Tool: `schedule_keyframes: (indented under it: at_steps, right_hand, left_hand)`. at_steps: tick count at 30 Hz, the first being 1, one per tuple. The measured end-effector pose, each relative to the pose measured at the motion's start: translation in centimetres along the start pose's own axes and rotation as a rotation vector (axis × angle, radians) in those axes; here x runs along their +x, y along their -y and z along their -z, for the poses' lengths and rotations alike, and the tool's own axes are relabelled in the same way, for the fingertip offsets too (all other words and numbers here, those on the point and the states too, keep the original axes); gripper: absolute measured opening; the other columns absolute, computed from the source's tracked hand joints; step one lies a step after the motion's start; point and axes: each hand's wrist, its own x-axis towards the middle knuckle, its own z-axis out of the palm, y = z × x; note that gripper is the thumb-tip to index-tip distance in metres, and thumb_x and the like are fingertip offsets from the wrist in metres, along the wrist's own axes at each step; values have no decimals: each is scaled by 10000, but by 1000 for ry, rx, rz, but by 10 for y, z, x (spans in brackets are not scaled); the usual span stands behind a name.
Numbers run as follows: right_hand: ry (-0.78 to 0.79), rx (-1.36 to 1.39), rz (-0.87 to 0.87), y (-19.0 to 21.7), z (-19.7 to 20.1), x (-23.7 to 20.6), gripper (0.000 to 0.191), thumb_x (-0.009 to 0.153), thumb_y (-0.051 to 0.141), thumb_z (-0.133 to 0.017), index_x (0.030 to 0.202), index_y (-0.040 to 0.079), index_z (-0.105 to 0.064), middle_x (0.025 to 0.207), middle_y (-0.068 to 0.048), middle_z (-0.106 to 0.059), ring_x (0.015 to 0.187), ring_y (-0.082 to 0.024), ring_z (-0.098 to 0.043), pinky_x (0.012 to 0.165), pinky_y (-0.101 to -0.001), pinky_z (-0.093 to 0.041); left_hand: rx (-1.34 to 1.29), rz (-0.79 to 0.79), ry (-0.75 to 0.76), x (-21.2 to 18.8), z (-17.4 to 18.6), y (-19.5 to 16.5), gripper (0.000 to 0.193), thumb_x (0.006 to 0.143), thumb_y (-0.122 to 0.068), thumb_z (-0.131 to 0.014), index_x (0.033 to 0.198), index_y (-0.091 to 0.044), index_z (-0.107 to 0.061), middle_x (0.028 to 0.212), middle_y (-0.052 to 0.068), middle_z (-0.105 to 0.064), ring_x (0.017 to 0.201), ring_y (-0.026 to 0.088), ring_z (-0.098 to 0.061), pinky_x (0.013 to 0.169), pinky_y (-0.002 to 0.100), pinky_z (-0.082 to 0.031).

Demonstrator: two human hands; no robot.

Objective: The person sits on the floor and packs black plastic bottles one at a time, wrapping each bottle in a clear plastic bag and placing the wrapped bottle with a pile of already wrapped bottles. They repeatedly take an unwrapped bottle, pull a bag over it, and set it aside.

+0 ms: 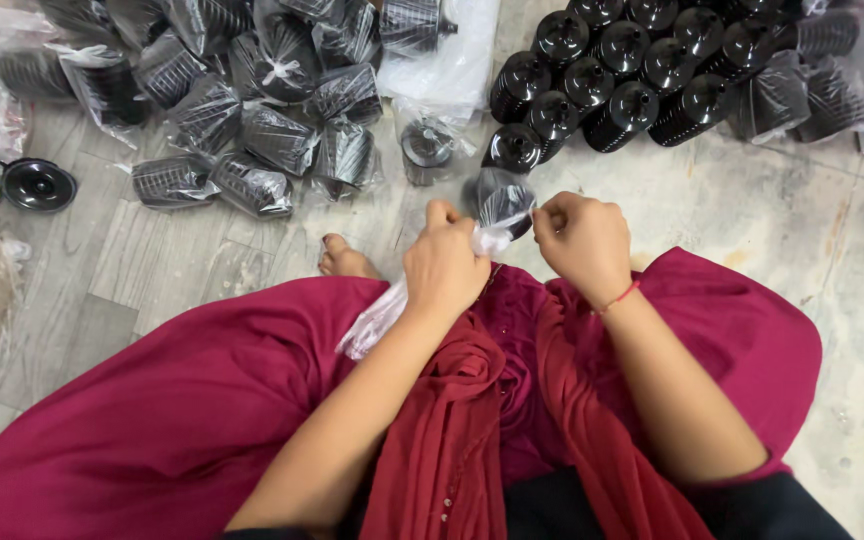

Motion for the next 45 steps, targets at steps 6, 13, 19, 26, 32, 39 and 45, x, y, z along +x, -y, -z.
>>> schedule_keyframes:
  at_steps: [6, 13, 19, 26, 32, 39, 45]
  right_hand:
    - [-87, -180, 140, -8, -14, -22, 90, 854, 169, -727, 887, 89, -752, 762, -117, -734, 685, -339, -708, 608, -437, -551]
    - [19, 150, 71, -11, -34, -33, 104, 887, 146, -752, 890, 50, -712, 701, -113, -702, 614, -237, -718, 575, -339, -551]
    - [27, 228, 63, -8, -39, -41, 128, 906, 135, -757, 909, 17, -708, 700, -115, -698, 568, -182, -682, 556, -292, -524]
    - [329, 487, -129, -14, -23, -39, 101, 914, 90, -711, 979, 22, -748, 786, -105, -760, 655, -118, -649, 607, -271, -531]
    - [163, 61, 323, 3, -1, -46, 143, 806, 38, -711, 931, 70, -771, 907, -118, -760, 824, -309, -712, 731, -390, -565]
    - [95, 117, 235, 20, 7, -48, 114, 862, 38, -718, 971, 64, -742, 910, -114, -729, 828, -297, -703, 715, -374, -560]
    - [274, 496, 9, 6, -2, -48, 79, 909, 0, -676, 978, 15, -712, 1224, -92, -672, 884, -143, -675, 685, -255, -538]
  left_hand:
    - [20, -617, 15, -11, 0, 12, 149, 719, -65, -735, 820, -14, -637, 1371, 167, -611, 891, 313, -689, 794, 446, -565]
    - [-712, -520, 230, -10, -8, 46, 140, 818, -62, -721, 953, -27, -725, 1167, 97, -775, 940, 221, -764, 826, 303, -592]
    - [-1212, 81, 738, -3, -27, 75, 164, 911, -61, -640, 995, 3, -766, 981, 79, -774, 805, 109, -663, 769, 256, -553]
    - [-1528, 485, 728, 0, -42, 94, 338, 967, -212, -442, 944, -55, -741, 954, 110, -780, 630, 97, -574, 550, 230, -438]
    - [-1101, 144, 528, -6, -49, 84, 247, 970, -29, -652, 1194, -7, -754, 1070, 78, -756, 944, 71, -654, 838, 218, -523]
    - [-1286, 286, 298, -11, -49, 70, 204, 957, 5, -639, 1157, -9, -677, 972, 54, -775, 928, 96, -725, 845, 244, -568]
    - [-932, 77, 273, -19, -30, 50, 304, 906, -45, -770, 1145, -66, -584, 863, 45, -679, 814, 99, -617, 712, 266, -520]
